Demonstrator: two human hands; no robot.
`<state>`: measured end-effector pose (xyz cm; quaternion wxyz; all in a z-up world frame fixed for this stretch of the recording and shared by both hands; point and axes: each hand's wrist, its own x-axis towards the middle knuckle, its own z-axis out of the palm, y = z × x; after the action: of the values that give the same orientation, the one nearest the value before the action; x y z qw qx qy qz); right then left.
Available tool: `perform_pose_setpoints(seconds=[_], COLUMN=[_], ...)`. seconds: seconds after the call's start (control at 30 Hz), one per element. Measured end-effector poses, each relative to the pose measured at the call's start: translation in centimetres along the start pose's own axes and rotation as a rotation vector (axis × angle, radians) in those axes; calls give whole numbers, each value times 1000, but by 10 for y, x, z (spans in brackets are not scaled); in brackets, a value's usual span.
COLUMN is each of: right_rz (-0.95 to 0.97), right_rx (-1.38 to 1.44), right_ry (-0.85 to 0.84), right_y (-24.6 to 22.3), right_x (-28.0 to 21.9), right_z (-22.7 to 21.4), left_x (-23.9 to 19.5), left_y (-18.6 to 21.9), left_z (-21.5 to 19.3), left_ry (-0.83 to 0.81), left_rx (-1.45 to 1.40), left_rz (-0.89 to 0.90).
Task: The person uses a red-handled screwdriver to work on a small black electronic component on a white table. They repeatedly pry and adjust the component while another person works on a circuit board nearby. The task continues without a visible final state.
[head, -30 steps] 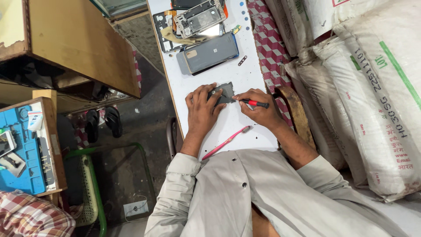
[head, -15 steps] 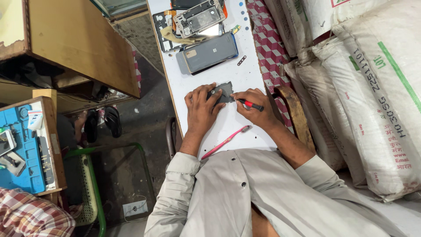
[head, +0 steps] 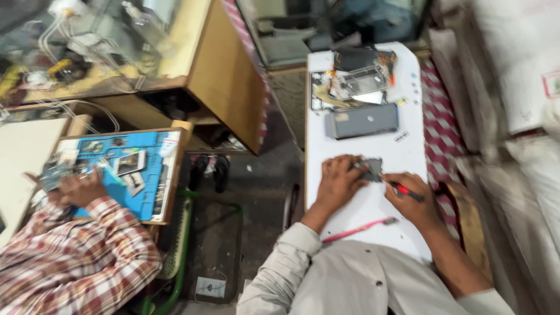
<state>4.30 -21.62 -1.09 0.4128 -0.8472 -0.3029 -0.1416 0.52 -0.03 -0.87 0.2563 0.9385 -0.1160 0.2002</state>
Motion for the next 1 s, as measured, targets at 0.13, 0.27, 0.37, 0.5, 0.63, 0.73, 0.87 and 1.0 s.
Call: perform_pose_setpoints(seconds=[0.13,0.27,0.37,0.5,0.63,0.73,0.87,1.0], right_rz=[63,64,70,81,57,343,75,32], right_rx=[-32,108,134,82,98,143,148,176], right_ry=[-8,-13,-43,-22,23,-117,-50,-94], right_y=[0,-2,-4,-7,-7,-7,-10,-11], right_x=[-2,-1,-1,1,0,-2,-3,-2], right_z=[2,-5,-10,-4,-3,-7,-9,-11], left_x=[-1,-1,-2,-2,-2,-2,-4,-4], left_y=[2,5,7,6,7,8,10,9], left_z=[-5,-7,-8,-9,-8,-10,-12,-12], left_ry=[-15,-20,-10,-7,-5,-15,-14,-15], left_rx=[7,8,19,18,12,9,2,-23], left_rz=[-4,-6,2,7,3,-4,5,23])
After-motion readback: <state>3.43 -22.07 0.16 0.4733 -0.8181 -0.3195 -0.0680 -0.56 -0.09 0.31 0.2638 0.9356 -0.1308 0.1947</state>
